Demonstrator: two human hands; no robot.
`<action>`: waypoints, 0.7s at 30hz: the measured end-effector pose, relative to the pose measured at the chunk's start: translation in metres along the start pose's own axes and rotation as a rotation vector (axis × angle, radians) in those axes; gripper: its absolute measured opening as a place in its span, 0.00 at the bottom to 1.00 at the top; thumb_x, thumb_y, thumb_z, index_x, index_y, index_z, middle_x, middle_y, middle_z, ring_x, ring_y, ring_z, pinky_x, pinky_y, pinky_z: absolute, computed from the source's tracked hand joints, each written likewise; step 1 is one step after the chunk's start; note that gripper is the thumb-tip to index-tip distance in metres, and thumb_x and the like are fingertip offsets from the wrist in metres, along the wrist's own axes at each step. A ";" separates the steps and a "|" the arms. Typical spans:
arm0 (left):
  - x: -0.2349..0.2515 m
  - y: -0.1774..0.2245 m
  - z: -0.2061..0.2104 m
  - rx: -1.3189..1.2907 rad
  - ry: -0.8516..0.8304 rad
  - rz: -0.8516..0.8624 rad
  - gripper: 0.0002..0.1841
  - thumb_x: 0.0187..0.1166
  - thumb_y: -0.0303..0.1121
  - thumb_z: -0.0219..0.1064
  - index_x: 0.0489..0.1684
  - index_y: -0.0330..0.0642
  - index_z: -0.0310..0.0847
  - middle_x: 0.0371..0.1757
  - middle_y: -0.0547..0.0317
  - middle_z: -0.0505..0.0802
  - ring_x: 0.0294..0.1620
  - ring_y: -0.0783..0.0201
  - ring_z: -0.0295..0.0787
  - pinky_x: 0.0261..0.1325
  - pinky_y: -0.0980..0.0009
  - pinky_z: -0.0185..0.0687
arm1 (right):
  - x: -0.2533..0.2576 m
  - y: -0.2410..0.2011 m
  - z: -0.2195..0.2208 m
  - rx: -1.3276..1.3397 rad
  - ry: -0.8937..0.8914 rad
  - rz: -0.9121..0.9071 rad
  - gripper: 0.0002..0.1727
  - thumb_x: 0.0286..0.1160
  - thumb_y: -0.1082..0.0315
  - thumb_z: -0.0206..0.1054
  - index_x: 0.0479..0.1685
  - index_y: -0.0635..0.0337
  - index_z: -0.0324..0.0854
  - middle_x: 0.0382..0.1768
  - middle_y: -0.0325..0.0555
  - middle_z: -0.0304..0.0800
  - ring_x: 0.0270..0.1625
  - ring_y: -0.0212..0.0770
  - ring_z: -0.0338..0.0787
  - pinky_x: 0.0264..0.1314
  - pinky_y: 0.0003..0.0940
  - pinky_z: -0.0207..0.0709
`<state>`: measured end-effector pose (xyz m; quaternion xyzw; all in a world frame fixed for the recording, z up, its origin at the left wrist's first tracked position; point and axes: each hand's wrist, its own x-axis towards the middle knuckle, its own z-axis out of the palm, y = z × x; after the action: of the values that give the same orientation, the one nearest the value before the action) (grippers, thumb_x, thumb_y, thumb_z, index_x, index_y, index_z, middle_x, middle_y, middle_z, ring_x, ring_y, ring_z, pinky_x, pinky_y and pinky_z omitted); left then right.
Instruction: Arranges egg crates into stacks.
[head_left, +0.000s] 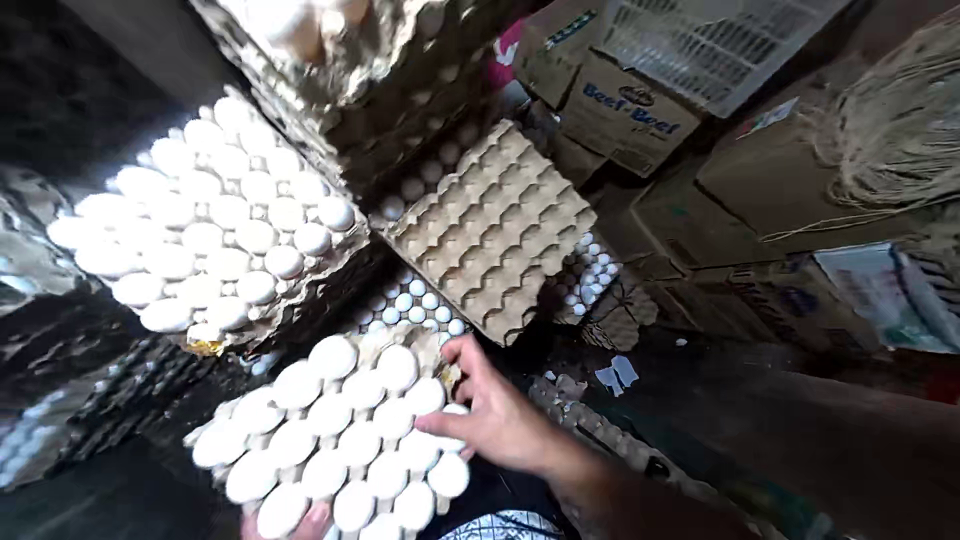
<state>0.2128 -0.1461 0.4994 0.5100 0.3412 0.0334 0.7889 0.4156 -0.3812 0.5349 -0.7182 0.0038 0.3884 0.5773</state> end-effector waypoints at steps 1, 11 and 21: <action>0.008 0.005 0.027 0.005 0.021 -0.023 0.43 0.73 0.19 0.71 0.87 0.42 0.45 0.62 0.53 0.88 0.58 0.59 0.91 0.62 0.55 0.90 | 0.001 -0.015 -0.026 0.009 -0.002 0.036 0.45 0.60 0.59 0.86 0.79 0.52 0.63 0.63 0.47 0.83 0.33 0.37 0.92 0.28 0.37 0.91; 0.130 0.009 0.258 0.023 -0.003 -0.025 0.43 0.73 0.28 0.76 0.86 0.38 0.49 0.61 0.40 0.87 0.54 0.51 0.91 0.54 0.54 0.93 | 0.087 -0.092 -0.245 -0.094 0.018 0.076 0.43 0.63 0.64 0.83 0.79 0.45 0.60 0.56 0.55 0.87 0.38 0.55 0.92 0.29 0.51 0.88; 0.171 -0.034 0.286 0.480 0.029 -0.037 0.55 0.69 0.46 0.81 0.89 0.35 0.41 0.71 0.37 0.80 0.67 0.55 0.85 0.68 0.57 0.85 | 0.151 -0.056 -0.294 -0.134 0.004 0.236 0.44 0.62 0.69 0.83 0.78 0.47 0.61 0.59 0.59 0.84 0.45 0.60 0.90 0.33 0.57 0.85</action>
<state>0.4977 -0.3172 0.4557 0.6759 0.3600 -0.0557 0.6406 0.7087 -0.5402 0.5053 -0.7504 0.0635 0.4518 0.4783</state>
